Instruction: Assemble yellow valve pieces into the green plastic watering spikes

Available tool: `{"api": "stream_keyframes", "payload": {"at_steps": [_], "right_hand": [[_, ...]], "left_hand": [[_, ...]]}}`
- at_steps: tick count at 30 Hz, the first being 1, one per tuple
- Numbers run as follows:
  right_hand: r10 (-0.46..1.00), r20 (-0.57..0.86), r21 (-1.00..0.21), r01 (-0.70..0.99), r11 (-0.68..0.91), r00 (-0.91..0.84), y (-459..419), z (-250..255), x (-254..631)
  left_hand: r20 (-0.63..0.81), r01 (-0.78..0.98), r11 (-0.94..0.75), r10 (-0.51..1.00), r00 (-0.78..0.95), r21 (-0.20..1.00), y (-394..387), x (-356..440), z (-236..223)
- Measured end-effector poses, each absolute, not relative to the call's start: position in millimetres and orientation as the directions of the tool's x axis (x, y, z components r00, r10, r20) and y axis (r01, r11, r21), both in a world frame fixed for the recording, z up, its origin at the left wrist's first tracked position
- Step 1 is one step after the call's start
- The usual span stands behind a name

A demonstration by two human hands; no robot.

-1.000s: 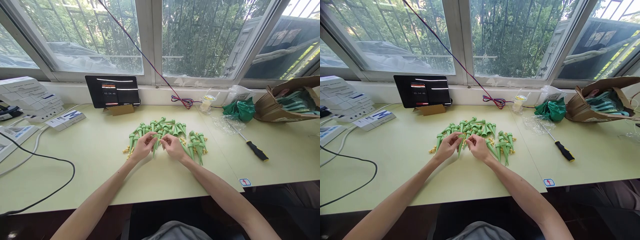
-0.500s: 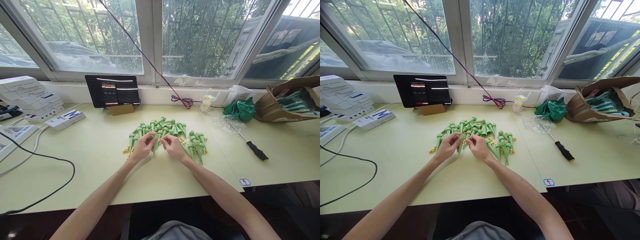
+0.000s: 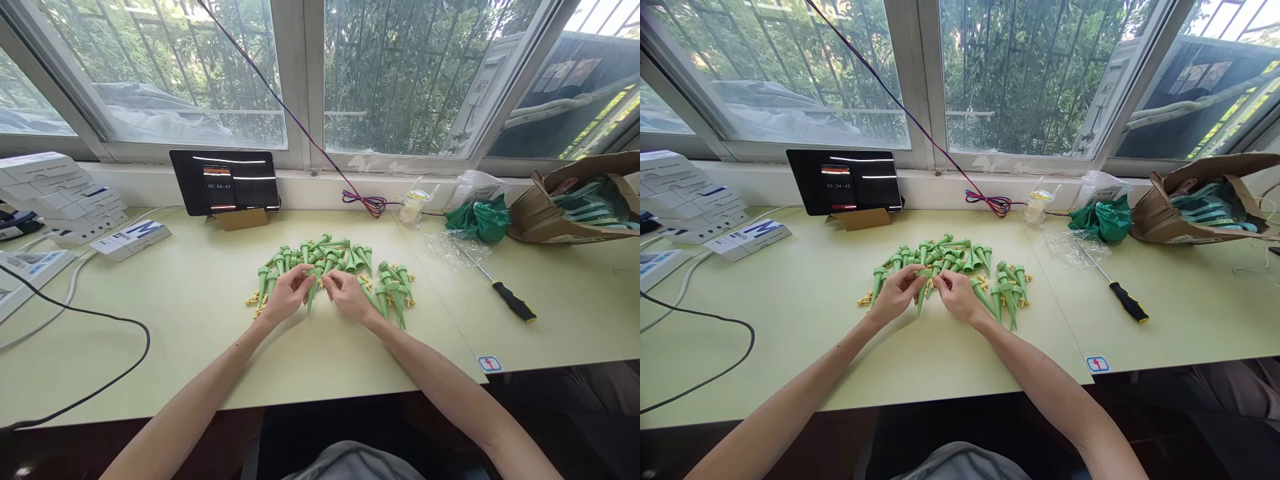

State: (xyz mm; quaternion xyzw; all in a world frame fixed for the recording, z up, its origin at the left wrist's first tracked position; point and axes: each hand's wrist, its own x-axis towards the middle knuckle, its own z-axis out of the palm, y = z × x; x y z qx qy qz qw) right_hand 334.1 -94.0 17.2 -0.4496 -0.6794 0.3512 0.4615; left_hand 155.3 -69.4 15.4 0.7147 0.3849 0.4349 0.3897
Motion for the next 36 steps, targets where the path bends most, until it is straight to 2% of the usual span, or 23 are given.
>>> {"api": "stream_keyframes", "payload": {"at_steps": [10,17,23,26,30,36], "right_hand": [[0.924,0.338,-0.899,0.228,0.374,-0.181,-92.3,13.4,335.4],[0.923,0.335,-0.879,0.29,0.378,-0.187,-93.4,13.7,335.3],[0.932,0.297,-0.903,0.259,0.344,-0.207,-91.8,14.9,336.4],[0.925,0.323,-0.899,0.24,0.366,-0.199,-91.5,14.4,336.2],[0.915,0.354,-0.88,0.262,0.395,-0.193,-92.8,13.9,335.7],[0.923,0.316,-0.879,0.299,0.372,-0.22,-93.3,13.2,336.1]], "left_hand": [[0.327,0.201,-0.403,0.887,0.326,0.893,-68.9,155.6,14.3],[0.333,0.218,-0.415,0.882,0.332,0.883,-69.3,156.0,13.1],[0.337,0.197,-0.413,0.882,0.33,0.889,-69.5,156.2,11.6],[0.337,0.19,-0.409,0.885,0.322,0.893,-70.0,156.4,12.7],[0.337,0.192,-0.408,0.887,0.317,0.893,-70.9,156.9,13.1],[0.329,0.193,-0.399,0.891,0.314,0.896,-71.2,157.7,10.7]]}}
